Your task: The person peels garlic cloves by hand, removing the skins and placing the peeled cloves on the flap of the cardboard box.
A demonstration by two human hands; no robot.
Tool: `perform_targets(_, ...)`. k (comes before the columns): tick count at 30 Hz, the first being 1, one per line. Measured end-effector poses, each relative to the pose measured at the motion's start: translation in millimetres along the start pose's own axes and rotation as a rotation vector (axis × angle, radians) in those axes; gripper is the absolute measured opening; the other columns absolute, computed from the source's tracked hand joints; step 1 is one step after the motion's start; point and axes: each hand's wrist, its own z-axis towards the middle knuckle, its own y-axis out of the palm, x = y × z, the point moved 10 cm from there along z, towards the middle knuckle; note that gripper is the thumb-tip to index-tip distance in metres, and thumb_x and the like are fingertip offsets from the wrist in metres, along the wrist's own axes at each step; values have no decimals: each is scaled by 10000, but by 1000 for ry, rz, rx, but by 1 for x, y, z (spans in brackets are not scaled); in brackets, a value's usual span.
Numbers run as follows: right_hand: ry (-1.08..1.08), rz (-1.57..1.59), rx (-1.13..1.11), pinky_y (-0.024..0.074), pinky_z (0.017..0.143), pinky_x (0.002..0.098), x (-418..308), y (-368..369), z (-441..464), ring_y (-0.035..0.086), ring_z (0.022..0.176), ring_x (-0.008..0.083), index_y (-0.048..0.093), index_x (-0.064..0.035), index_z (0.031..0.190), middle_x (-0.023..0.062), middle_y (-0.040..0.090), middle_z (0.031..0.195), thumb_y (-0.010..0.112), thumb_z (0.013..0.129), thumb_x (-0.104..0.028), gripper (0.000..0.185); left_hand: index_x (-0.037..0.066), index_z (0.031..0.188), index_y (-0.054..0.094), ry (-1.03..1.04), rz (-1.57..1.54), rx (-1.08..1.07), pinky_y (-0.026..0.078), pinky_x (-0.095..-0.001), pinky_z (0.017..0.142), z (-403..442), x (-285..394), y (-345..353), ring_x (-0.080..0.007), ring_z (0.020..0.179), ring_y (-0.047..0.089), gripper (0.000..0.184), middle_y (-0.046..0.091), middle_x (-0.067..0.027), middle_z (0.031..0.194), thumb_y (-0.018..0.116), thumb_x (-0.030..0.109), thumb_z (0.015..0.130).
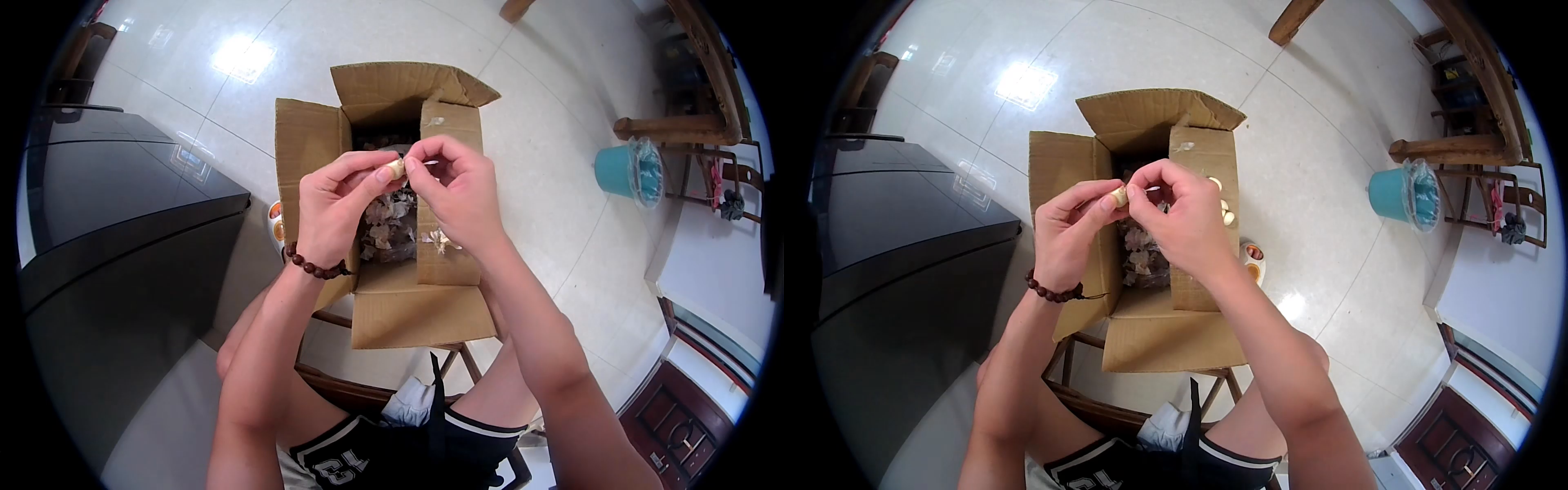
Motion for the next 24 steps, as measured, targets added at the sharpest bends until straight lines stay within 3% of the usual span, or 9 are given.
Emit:
perform_targets(14,65,14,-44,522,650,227,9,3,1,641,711,67,710,10,955,15,704,801,690,977,-76,91,-60,1184,716,30,125,-67,587,-278,928,3,9,-2,-154,1017,715,217,721,-119,1189,677,4,981)
perform_targets(20,91,99,-11,503,637,228,9,3,2,624,744,58,672,2,978,14,687,830,696,969,-93,98,-58,1276,661,2,6,-51,580,-281,936,5,8,4,-156,1074,697,300,705,-126,1220,678,19,986)
perform_targets(24,-86,-157,34,514,644,244,-4,7,-1,638,756,84,659,3,987,37,689,846,693,968,-98,109,-57,1324,625,-36,-21,46,567,-294,976,2,0,2,-158,1115,680,347,696,-130,1250,672,-4,984)
